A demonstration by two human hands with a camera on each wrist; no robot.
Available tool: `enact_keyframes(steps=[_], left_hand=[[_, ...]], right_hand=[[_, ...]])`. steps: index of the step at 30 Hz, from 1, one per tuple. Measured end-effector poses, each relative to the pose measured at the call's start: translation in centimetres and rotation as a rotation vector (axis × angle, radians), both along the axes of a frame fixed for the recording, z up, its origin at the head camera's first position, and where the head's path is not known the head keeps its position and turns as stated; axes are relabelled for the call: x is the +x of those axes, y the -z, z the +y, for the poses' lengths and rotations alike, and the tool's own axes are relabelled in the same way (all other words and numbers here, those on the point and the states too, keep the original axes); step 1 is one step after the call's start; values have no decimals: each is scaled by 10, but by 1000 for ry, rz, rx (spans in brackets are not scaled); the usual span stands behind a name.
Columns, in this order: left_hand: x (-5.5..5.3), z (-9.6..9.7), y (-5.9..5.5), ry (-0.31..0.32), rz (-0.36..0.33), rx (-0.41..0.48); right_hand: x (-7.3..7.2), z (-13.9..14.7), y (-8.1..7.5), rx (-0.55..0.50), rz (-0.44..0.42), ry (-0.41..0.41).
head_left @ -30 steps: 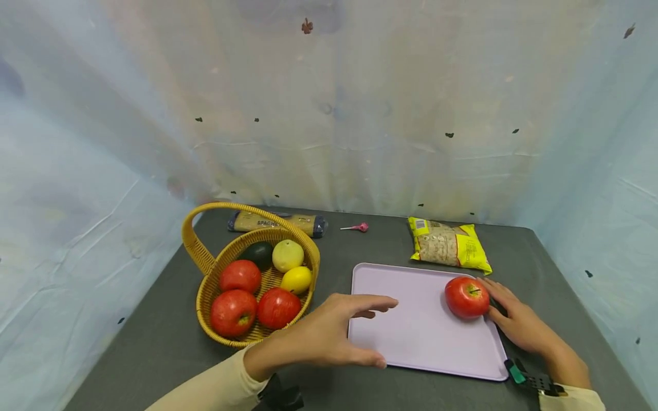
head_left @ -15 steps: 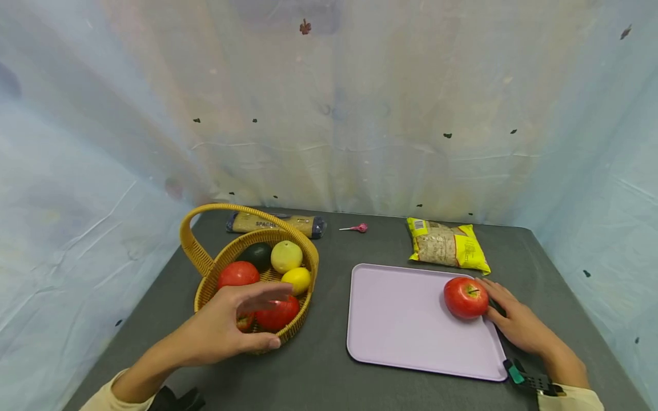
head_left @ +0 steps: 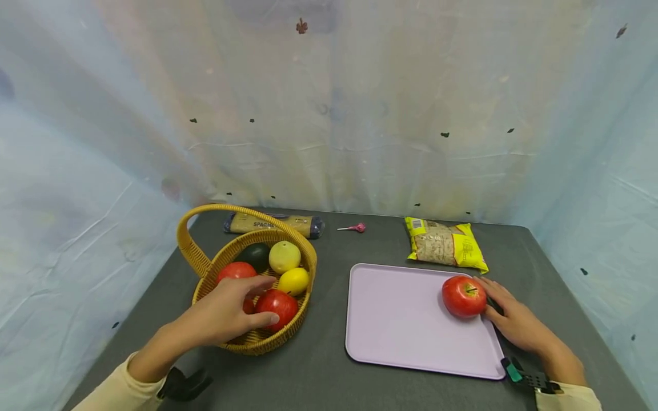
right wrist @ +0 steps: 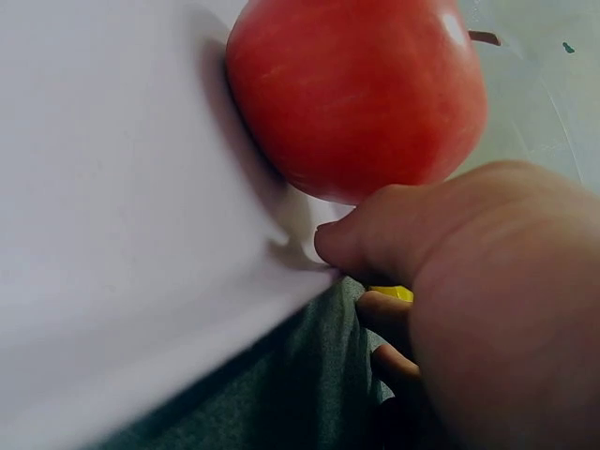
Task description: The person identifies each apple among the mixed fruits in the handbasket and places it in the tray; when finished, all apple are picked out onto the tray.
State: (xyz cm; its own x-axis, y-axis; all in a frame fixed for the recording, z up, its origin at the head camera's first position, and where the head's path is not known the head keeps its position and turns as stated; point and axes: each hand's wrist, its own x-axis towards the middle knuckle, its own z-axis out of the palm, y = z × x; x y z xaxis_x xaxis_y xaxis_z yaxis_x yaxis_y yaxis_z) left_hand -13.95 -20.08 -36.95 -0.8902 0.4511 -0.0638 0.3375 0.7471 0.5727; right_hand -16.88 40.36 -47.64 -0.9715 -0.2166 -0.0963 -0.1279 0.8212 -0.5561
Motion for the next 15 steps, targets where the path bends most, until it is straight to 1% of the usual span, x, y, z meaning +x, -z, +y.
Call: enact_keyframes(steps=[3,6,10,15], left_hand=[[-6,9,0,-38,0,-96],[-12,17,0,-56,-13,-162],[-20,24,2,-52,-32,-214],[-25,29,5,-24,-46,-239]], right_hand=[[-1,1,0,-13,-8,4],[-1,1,1,-17,-1,-1],[-1,0,2,-9,18,-11],[0,0,1,-14,18,-16]])
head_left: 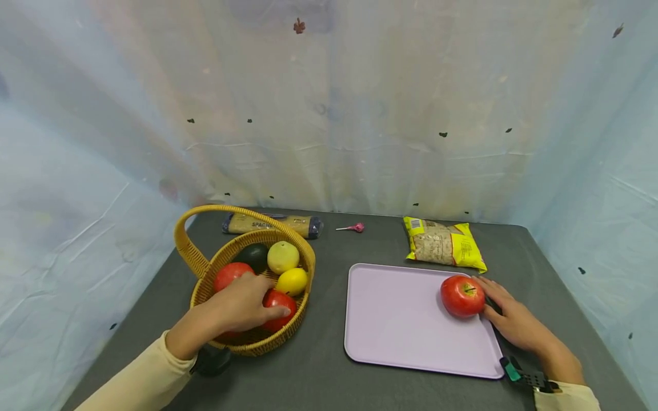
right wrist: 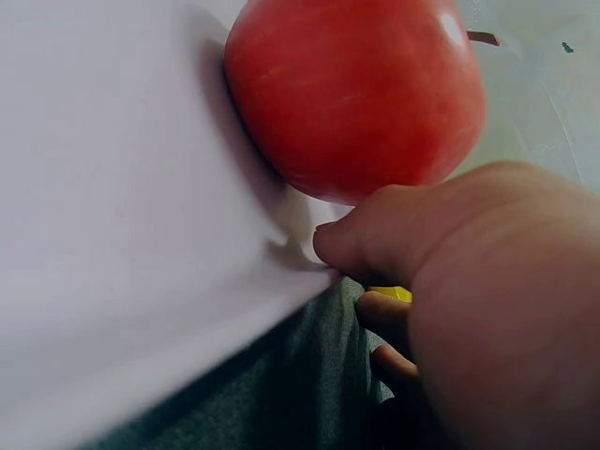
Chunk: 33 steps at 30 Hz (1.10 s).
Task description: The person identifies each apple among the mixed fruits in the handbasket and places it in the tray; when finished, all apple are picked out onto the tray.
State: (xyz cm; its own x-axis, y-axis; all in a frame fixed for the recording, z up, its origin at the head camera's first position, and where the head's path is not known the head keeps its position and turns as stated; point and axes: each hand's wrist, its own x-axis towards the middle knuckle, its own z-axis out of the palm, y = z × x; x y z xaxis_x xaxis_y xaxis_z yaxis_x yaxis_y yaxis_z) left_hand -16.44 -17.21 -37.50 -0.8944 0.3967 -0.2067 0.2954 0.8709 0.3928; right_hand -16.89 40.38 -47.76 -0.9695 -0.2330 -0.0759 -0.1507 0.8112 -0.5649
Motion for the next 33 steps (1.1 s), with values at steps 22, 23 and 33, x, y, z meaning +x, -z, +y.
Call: enact_keyframes(steps=[22,23,33], left_hand=[[-9,-7,3,11,-6,-27],[-9,-7,2,9,-8,-14],[-4,-24,-11,44,23,255]], right_hand=[[0,-1,1,7,-18,13],[0,0,1,5,-19,13],[-1,1,1,8,-15,9]])
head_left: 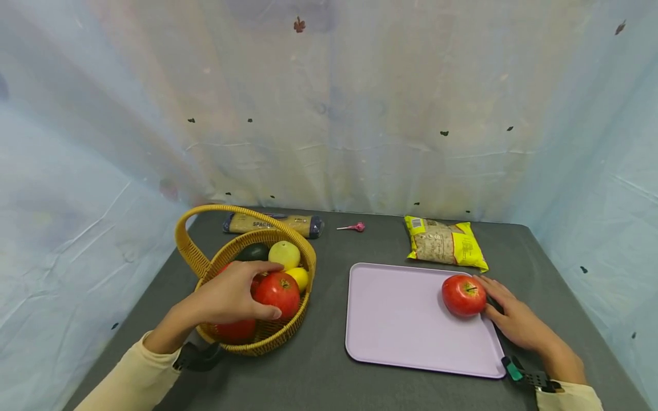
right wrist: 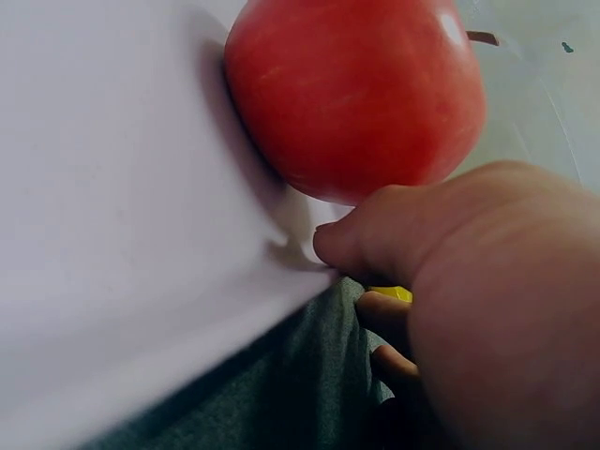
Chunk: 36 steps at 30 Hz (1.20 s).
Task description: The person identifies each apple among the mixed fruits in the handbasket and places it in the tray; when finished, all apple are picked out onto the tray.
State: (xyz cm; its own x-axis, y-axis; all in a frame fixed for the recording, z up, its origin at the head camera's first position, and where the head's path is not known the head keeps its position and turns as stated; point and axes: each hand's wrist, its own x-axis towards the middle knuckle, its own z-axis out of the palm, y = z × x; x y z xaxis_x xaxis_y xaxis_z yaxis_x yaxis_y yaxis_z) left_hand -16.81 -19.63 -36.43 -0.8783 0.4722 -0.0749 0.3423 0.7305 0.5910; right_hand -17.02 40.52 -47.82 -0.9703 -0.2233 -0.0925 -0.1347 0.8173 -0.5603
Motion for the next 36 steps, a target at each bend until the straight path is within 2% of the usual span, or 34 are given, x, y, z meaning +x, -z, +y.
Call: enact_keyframes(steps=[5,8,12,19,26,33,36], left_hand=[[7,-8,-7,4,59,110],[12,-11,-11,18,56,163],[18,-12,-16,67,29,233],[26,-1,-22,169,53,356],[27,26,-22,250,37,463],[24,70,-23,320,-30,548],[21,89,-22,343,-25,567]], right_hand=[[1,-1,0,13,5,-2],[1,0,0,16,8,-3],[1,0,0,5,16,-7],[1,-1,0,6,21,-11],[2,0,0,12,24,-13],[1,0,1,21,26,-13],[0,-1,1,19,27,-14]])
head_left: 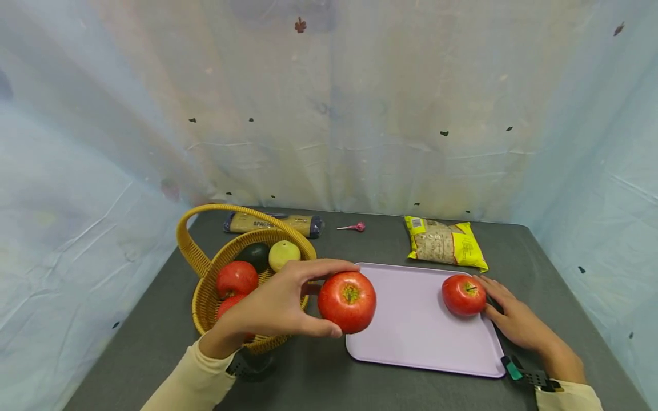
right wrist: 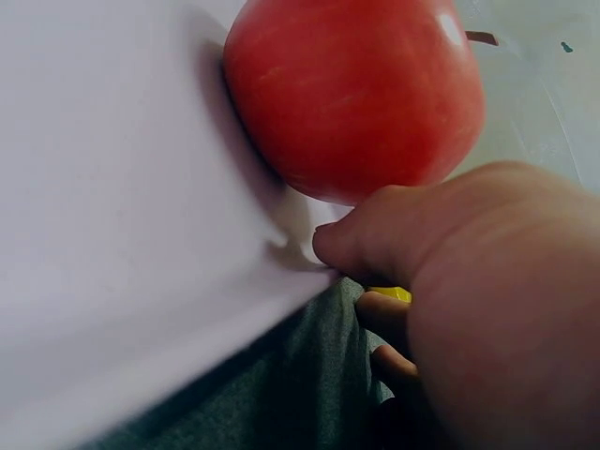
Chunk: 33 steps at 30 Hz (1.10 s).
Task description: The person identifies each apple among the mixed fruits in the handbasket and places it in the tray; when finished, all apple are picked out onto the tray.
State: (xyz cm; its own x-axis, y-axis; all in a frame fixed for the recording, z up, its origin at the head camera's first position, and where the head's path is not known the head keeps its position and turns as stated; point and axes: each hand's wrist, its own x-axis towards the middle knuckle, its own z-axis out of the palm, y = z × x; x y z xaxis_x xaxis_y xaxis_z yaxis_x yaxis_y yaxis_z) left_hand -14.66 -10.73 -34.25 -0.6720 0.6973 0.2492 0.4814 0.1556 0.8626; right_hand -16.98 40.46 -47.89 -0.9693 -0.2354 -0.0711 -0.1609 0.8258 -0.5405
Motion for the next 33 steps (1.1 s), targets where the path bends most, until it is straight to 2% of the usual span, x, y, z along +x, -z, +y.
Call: enact_keyframes(steps=[9,17,25,33], left_hand=[[-12,56,10,62,-17,93],[-22,98,21,109,-4,50],[-32,128,36,113,-27,35],[-48,145,52,88,-45,29]], right_hand=[[1,-2,-1,-17,-13,10],[0,-3,-2,7,-5,9],[-1,-3,-2,7,-2,5],[0,-2,-1,2,-9,9]])
